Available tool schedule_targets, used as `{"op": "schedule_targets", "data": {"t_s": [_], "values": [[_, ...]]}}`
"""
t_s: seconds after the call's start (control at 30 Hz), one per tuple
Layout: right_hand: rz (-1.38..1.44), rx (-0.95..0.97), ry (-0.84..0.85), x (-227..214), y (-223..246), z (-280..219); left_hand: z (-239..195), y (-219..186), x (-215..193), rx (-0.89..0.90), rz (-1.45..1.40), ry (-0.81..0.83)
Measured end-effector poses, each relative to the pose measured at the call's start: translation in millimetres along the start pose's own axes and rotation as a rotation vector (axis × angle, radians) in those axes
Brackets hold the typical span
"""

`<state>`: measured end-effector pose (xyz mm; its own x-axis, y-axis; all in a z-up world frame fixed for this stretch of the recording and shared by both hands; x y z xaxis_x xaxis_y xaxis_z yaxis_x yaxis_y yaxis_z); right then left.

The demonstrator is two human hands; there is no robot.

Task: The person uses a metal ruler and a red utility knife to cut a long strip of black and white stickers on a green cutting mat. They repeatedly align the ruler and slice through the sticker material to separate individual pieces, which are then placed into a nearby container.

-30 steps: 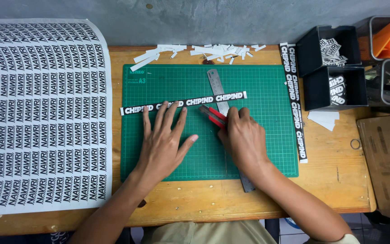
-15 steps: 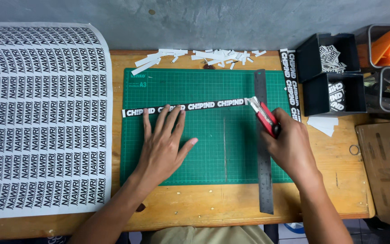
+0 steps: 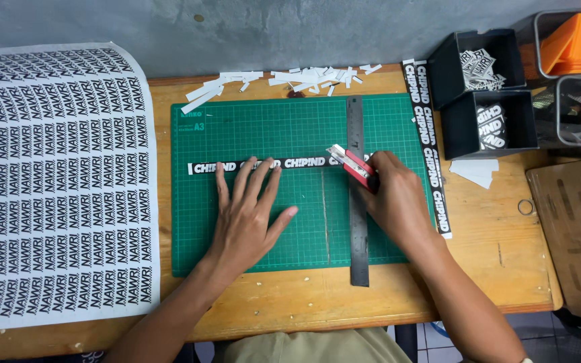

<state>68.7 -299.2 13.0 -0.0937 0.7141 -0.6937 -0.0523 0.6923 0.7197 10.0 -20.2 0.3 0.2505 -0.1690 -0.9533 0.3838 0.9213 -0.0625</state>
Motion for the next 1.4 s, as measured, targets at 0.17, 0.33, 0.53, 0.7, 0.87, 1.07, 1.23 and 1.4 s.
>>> {"op": "schedule_targets", "data": {"t_s": [0.17, 0.33, 0.53, 0.7, 0.87, 1.07, 1.23, 1.4], "values": [[0.046, 0.075, -0.07, -32, -18, -1, 14, -28, -10, 0.067, -0.069, -0.004], [0.131, 0.156, -0.133, -56, -18, 3, 45, -61, 9, 0.232, -0.188, 0.049], [0.093, 0.211, -0.099, -57, -22, 6, 81, -73, 37, 0.326, -0.226, 0.231], [0.049, 0.227, -0.035, -58, -12, 4, 83, -77, 40, 0.3, -0.207, 0.212], [0.044, 0.25, 0.029, -58, -10, 5, 85, -76, 43, 0.3, -0.21, 0.18], [-0.045, 0.327, 0.128, -53, -8, 7, 87, -73, 44, 0.3, -0.248, 0.166], [-0.051, 0.347, 0.165, -55, 1, 11, 89, -75, 44, 0.288, -0.209, 0.155], [-0.037, 0.377, 0.182, -56, 8, 10, 90, -76, 43, 0.282, -0.188, 0.15]]}}
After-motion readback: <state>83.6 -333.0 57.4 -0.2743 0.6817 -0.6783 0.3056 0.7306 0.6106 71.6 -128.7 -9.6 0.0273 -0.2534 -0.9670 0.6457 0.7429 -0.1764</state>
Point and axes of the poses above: each hand's wrist, its own z-axis towards the middle knuckle, its own x-axis out of the palm, y = z × x, the point moved 2 cm from there along z, towards the middle knuckle, and after that the axes turned 15 degrees about z, right-handed, at the moved point
